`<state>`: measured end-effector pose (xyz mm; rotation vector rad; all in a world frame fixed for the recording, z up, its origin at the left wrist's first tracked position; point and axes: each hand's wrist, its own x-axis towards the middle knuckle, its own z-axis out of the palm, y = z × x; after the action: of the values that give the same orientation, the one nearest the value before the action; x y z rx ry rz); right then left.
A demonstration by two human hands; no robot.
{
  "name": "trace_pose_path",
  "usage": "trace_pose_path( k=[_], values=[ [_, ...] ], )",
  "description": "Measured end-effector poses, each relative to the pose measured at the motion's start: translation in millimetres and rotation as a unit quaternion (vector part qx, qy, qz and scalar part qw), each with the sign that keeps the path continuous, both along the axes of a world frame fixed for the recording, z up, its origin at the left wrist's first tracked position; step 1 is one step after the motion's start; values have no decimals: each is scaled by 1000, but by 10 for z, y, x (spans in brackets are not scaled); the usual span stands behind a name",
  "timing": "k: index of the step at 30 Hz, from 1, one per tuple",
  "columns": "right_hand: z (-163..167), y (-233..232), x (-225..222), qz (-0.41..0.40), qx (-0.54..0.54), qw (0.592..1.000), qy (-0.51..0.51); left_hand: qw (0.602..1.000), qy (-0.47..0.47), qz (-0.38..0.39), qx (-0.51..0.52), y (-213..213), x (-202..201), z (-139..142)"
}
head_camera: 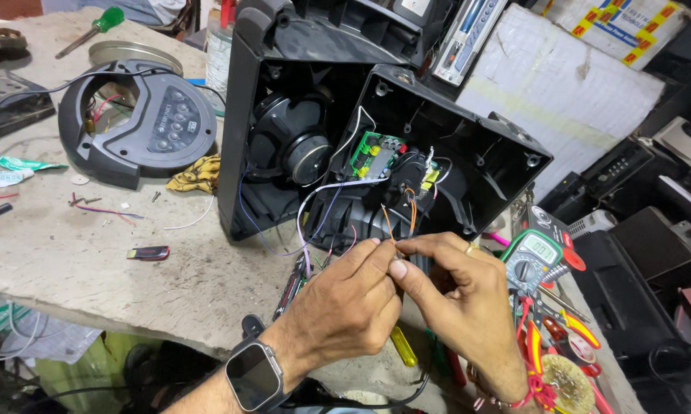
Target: The person repairs the internal wiring of a disassembled speaker system. They use a screwdriver to adjust connections on a green circuit board and pliers to strip and manipulate wires. The person also uses a multimeter to test electrical continuity.
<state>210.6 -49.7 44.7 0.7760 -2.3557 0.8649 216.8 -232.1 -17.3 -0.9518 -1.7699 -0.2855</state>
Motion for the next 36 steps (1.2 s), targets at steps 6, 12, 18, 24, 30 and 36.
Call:
trace_pose_path(
  k=[6,12,18,24,30,36],
  values=[
    [-30,-62,-112,12,-77,985,-152,999,24,3,-22,-142,46,133],
    [-198,26,-272,52,-189,961,-194,999,-23,-38,31,-235,24,166],
    [-318,54,-287,49,-318,916,-238,926,-205,23,317,-269,-173,200],
    [-368,56,-346,88,-359,898,-239,938,-125,113,303,-217,-328,339],
    [-413,183,-422,68,-340,911,-225,964,-111,9,242,-49,-340,355],
    [-436,244,-459,82,-346,908,-224,841,-361,-130,382,96,-458,363]
  ],
)
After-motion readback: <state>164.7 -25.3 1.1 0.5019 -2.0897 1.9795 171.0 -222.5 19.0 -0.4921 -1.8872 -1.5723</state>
